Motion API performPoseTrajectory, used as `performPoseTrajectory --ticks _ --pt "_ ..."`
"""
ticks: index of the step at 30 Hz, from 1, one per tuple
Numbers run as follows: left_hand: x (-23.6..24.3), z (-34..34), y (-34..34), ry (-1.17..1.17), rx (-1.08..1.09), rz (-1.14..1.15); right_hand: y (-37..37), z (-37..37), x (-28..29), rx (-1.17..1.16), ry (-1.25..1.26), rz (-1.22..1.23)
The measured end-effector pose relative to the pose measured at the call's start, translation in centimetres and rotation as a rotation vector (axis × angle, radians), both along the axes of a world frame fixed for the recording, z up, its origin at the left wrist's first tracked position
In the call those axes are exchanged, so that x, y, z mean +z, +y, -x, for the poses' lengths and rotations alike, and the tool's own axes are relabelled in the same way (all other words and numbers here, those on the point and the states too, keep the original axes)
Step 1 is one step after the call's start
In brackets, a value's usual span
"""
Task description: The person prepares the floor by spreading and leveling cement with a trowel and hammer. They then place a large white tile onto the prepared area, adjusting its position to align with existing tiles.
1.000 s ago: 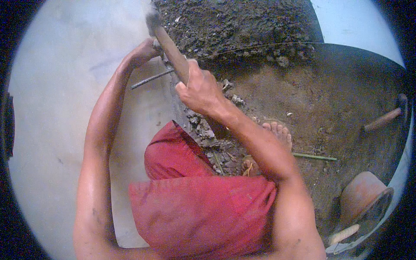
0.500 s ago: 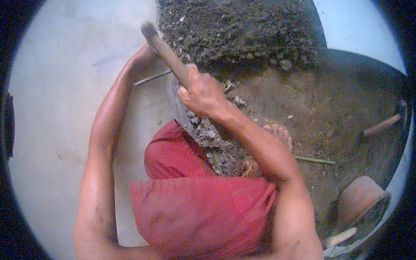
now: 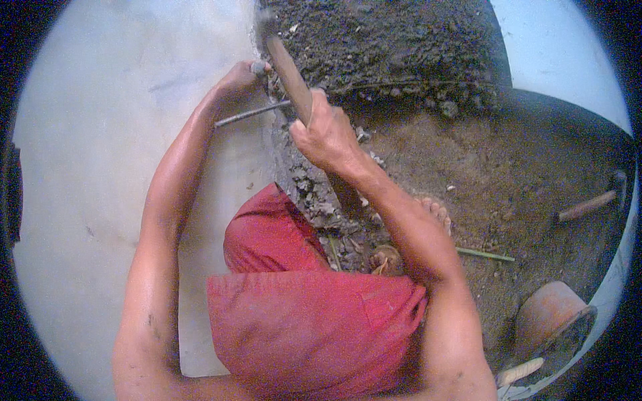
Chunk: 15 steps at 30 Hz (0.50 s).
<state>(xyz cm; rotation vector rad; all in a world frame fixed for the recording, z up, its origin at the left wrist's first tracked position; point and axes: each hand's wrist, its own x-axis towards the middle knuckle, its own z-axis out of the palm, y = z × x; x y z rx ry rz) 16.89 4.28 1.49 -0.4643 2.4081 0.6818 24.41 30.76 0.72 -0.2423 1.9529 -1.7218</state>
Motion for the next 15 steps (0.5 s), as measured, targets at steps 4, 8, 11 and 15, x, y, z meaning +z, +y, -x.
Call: performPoseTrajectory --ticks 4,8,11,15 --pt "-0.3 -0.6 -0.9 0.0 0.071 -0.08 1.3 1.8 7.5 -0.369 0.242 0.318" --pt "-0.6 0.8 0.7 0.041 0.002 -0.069 0.1 2.1 4.9 -0.596 0.433 0.277" --pt "0.3 1.1 1.9 -0.009 -0.076 0.083 -1.2 -1.5 -2.6 0.035 0.036 -0.16" --pt "-0.8 -0.5 0.3 0.016 0.022 0.047 0.0 -1.6 0.5 0.034 0.031 -0.029"
